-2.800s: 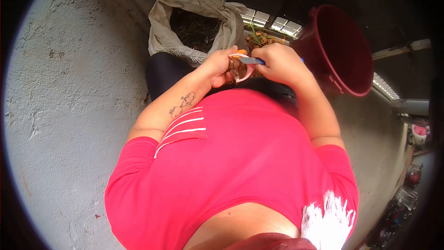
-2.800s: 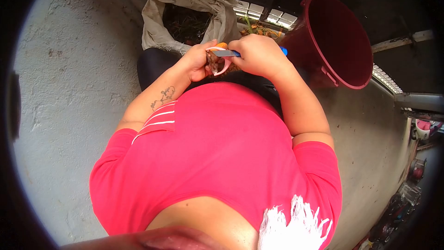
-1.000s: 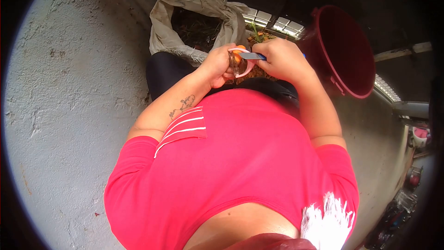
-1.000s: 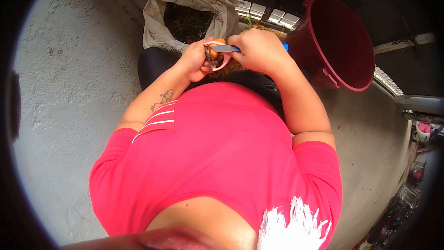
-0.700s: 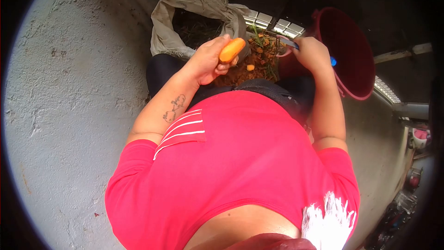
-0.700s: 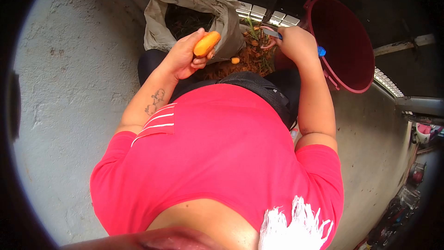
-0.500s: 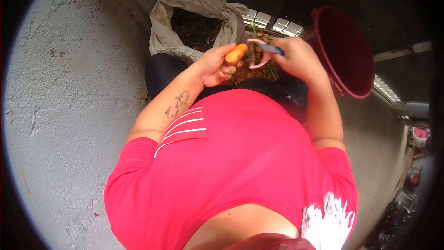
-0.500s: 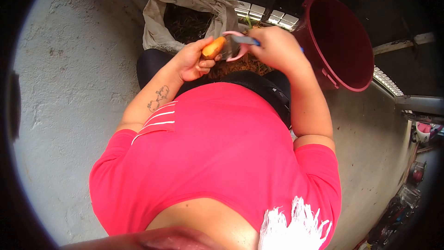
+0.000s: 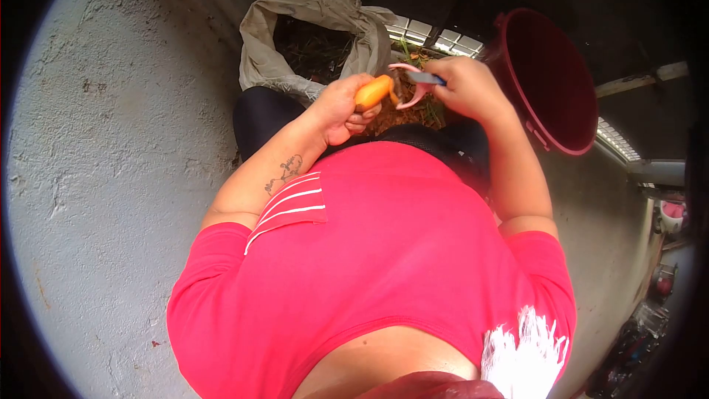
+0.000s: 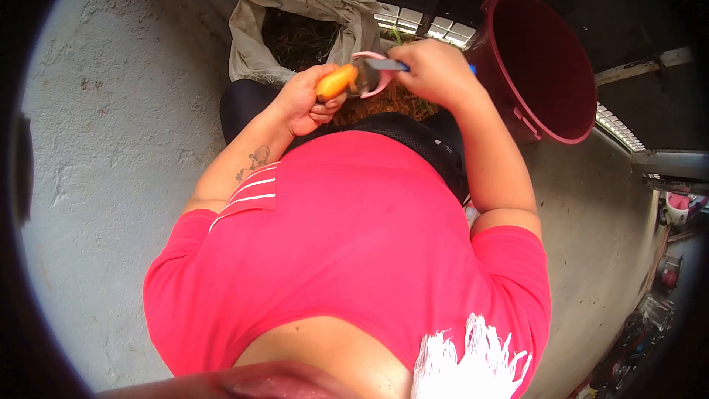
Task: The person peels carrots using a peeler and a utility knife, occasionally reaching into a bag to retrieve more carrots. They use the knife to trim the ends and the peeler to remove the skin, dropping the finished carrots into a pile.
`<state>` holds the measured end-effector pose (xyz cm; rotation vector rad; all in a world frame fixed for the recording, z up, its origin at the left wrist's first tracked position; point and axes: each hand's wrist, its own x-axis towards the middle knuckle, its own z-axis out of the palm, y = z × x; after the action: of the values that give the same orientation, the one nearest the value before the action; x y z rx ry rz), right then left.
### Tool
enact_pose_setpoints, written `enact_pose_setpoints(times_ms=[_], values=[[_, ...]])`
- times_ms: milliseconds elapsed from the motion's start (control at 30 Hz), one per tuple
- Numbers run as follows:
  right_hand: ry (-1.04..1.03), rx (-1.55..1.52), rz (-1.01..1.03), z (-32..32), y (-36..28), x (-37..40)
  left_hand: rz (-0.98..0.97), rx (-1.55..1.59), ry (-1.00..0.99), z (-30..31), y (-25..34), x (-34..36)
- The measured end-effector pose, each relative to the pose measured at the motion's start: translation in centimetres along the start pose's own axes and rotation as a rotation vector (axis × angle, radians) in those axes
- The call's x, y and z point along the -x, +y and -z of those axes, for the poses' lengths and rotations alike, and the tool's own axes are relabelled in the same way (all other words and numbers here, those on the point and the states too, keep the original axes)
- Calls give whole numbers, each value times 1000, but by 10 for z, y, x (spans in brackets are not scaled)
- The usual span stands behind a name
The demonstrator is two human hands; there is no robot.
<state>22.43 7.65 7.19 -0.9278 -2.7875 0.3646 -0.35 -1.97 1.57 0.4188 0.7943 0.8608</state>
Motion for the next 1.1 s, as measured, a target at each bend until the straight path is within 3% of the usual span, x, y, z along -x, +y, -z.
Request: enact_pose_setpoints(times_ms=[167, 267, 433, 733, 833, 933, 1033, 1100], values=[[-8, 222, -291, -12, 40, 9, -91, 82, -120, 6, 7, 3], [9, 36, -303, 0, 21, 9, -6, 150, -61, 4, 4, 1], [-26, -53, -43, 4, -20, 5, 137, 114, 13, 9, -9, -16], [-59, -8, 117, 0, -35, -1, 39, 86, 34, -3, -9, -8], [-48, -13, 81, 6, -18, 1, -39, 57, -15, 0, -9, -3], [-41, 223, -179, -5, 29, 2, -102, -17, -80, -7, 6, 17], [4, 262, -307, -5, 41, 9, -163, 35, -127, -6, 14, 19], [7, 87, -258, 2, 28, 10, -78, 122, -61, -1, 13, 12]])
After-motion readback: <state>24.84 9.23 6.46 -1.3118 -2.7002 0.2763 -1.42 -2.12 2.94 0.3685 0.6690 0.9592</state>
